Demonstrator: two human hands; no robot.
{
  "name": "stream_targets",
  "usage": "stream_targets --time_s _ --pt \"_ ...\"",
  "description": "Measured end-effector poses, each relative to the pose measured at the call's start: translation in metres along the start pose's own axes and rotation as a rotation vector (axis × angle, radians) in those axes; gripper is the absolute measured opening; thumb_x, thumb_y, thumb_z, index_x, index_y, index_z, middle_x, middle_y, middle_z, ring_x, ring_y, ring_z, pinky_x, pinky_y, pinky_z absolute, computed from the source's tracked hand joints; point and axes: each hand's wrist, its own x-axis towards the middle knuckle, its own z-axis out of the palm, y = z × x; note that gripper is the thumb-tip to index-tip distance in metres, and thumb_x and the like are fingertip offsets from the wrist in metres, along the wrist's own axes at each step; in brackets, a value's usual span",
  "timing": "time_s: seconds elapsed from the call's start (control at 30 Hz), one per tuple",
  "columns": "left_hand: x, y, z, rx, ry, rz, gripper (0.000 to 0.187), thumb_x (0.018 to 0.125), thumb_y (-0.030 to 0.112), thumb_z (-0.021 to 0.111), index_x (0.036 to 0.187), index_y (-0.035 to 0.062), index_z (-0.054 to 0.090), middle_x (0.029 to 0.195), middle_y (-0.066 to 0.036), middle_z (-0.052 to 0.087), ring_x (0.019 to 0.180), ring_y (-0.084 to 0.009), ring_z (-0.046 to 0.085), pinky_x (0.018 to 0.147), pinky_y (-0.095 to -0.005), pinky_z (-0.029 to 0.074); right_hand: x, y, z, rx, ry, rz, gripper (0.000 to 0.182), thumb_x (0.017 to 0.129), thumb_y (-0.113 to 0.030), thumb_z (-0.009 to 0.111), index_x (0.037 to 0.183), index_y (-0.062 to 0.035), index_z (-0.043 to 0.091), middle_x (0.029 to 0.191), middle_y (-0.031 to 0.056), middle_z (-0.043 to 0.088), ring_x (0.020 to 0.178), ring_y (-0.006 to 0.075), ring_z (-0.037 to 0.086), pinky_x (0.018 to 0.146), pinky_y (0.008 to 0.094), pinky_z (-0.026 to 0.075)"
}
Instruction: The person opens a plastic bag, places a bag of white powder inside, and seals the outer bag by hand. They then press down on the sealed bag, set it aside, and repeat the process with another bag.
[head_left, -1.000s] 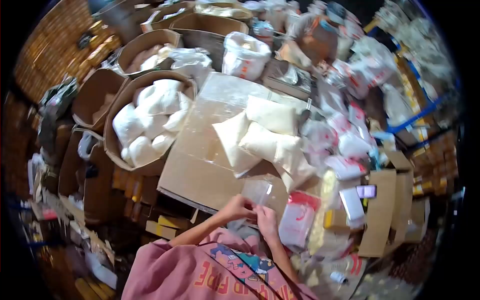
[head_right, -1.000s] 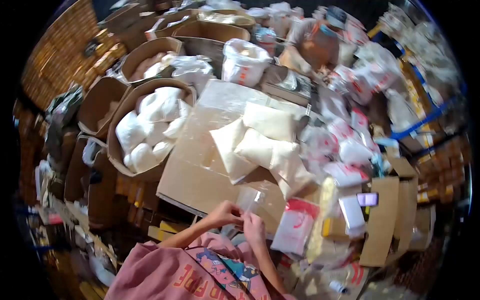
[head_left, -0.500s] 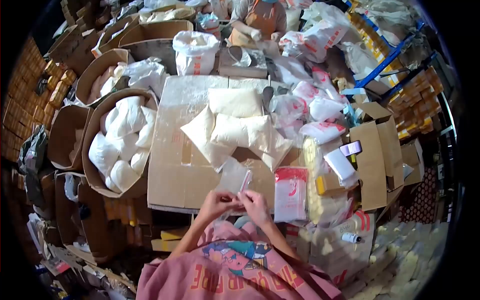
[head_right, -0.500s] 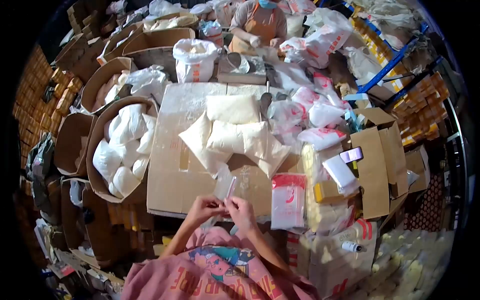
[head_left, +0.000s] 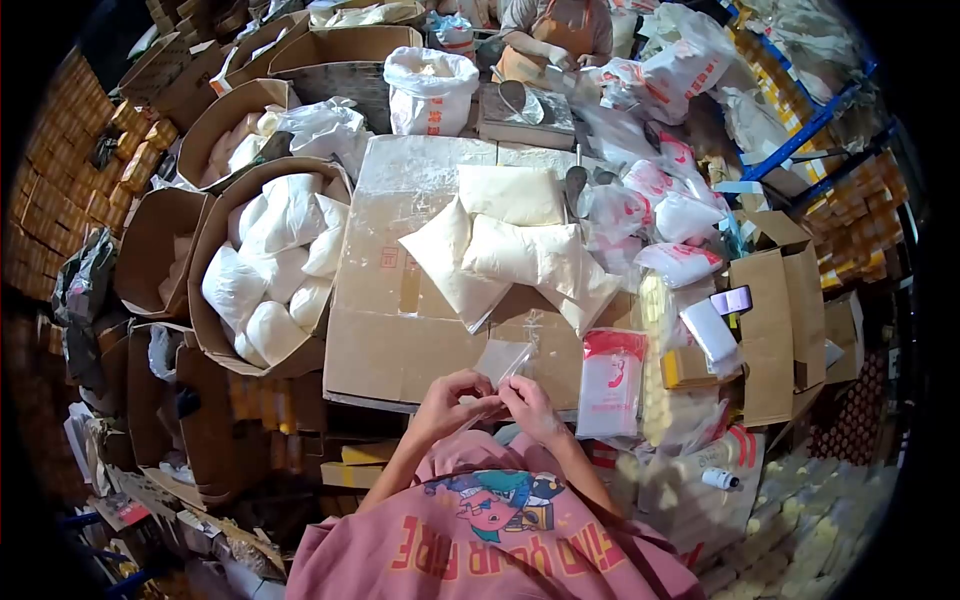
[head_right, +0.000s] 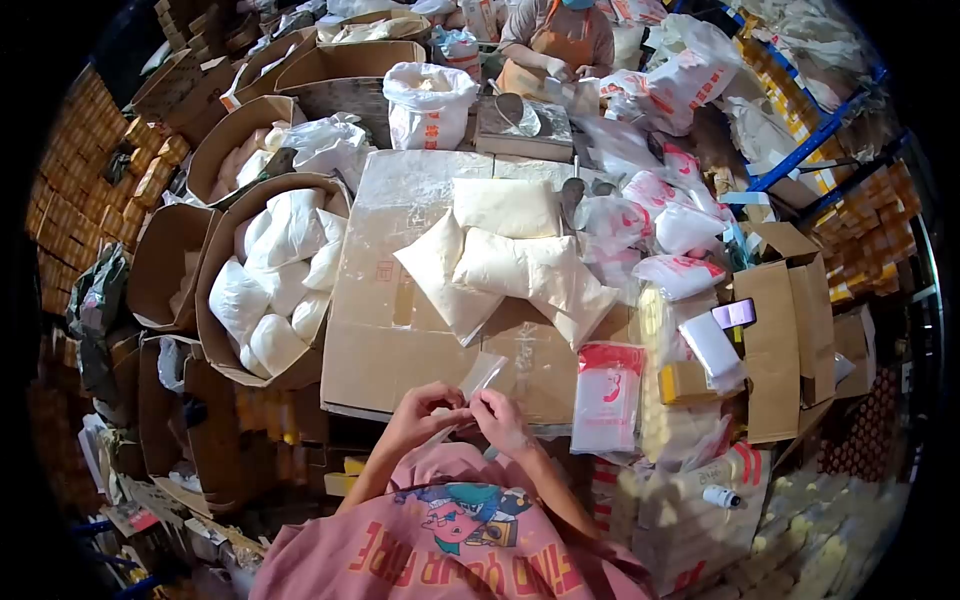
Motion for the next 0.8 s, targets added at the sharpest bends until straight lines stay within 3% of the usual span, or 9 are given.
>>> stream_targets --time_s 0.03,0.1,0.23,0.27,0.4,0.47,0.57,0.63,0.8 --pt "0.000 0.000 -0.002 -0.103 0.026 -0.047 0.015 0.085 0.006 0.067 0.077 -0.0027 0.058 0.084 -0.004 0.061 0.074 -0.0093 0.057 0.072 -0.0233 0.049 -0.001 0.002 0.002 -0.026 0.016 -0.078 0.019 0.094 -0.015 0.050 0.086 0.0021 0.055 0.068 0.0094 0.055 0.065 0.0110 0.054 0.059 0.0301 0.045" --pt "0.002 0.001 -0.005 -0.311 0.077 -0.135 0.016 0.086 0.008 0.066 0.077 -0.0027 0.058 0.081 -0.004 0.062 0.071 -0.0098 0.057 0.068 -0.0232 0.049 -0.001 -0.002 0.006 -0.052 0.025 -0.131 0.019 0.094 -0.015 0.049 0.086 0.0019 0.054 0.071 0.0158 0.058 0.061 0.0225 0.056 0.057 0.0325 0.044" --pt "0.002 0.019 0.001 0.154 0.073 -0.113 0.011 0.090 0.007 0.061 0.089 -0.0031 0.056 0.080 -0.010 0.063 0.077 -0.0111 0.061 0.069 -0.0257 0.049 0.002 -0.014 0.015 -0.171 0.112 -0.163 0.021 0.094 -0.016 0.049 0.086 0.0021 0.054 0.075 0.0211 0.060 0.065 0.0343 0.058 0.058 0.0357 0.046" --pt "0.002 0.012 0.001 0.338 0.067 -0.007 0.011 0.088 0.005 0.060 0.095 -0.0017 0.055 0.079 -0.013 0.060 0.074 -0.0200 0.063 0.066 -0.0301 0.050 0.002 -0.014 0.016 -0.165 0.123 -0.162 0.021 0.094 -0.017 0.049 0.086 0.0022 0.054 0.076 0.0219 0.060 0.067 0.0367 0.059 0.058 0.0367 0.046" --pt "0.003 0.010 0.005 0.603 0.073 0.318 0.017 0.079 0.002 0.061 0.094 0.0004 0.054 0.080 -0.017 0.053 0.072 -0.0379 0.053 0.063 -0.0401 0.046 0.007 -0.016 0.023 -0.150 0.164 0.125 0.025 0.096 -0.020 0.047 0.088 0.0027 0.055 0.075 0.0238 0.059 0.073 0.0406 0.060 0.060 0.0408 0.046" --pt "0.007 0.008 0.002 0.555 0.066 0.332 0.013 0.081 0.001 0.059 0.092 0.0003 0.053 0.079 -0.017 0.053 0.071 -0.0370 0.053 0.062 -0.0398 0.045 0.011 0.001 0.029 -0.002 0.192 0.256 0.027 0.096 -0.021 0.046 0.089 0.0025 0.056 0.077 0.0255 0.059 0.077 0.0439 0.058 0.061 0.0430 0.046" --pt "0.007 0.007 0.003 0.495 0.160 0.276 0.007 0.081 0.001 0.057 0.086 0.0005 0.053 0.076 -0.018 0.052 0.067 -0.0373 0.053 0.059 -0.0404 0.044 0.010 -0.006 0.035 -0.294 0.278 -0.002 0.029 0.097 -0.022 0.045 0.090 0.0028 0.057 0.080 0.0277 0.058 0.080 0.0464 0.056 0.062 0.0455 0.045" --pt "0.006 0.008 0.008 0.470 0.270 0.212 0.008 0.080 0.004 0.059 0.084 0.0010 0.052 0.075 -0.018 0.053 0.067 -0.0383 0.054 0.059 -0.0414 0.045 0.012 -0.014 0.040 -0.292 0.296 -0.061 0.026 0.097 -0.019 0.045 0.088 0.0030 0.057 0.079 0.0284 0.058 0.079 0.0469 0.056 0.059 0.0465 0.045" --pt "0.007 0.003 0.008 0.527 0.388 0.281 0.009 0.079 0.004 0.061 0.083 0.0020 0.054 0.075 -0.017 0.054 0.065 -0.0377 0.054 0.057 -0.0405 0.045 0.020 -0.014 0.045 -0.387 0.306 -0.186 0.022 0.094 -0.013 0.047 0.084 0.0033 0.057 0.076 0.0272 0.058 0.073 0.0455 0.057 0.056 0.0457 0.045"
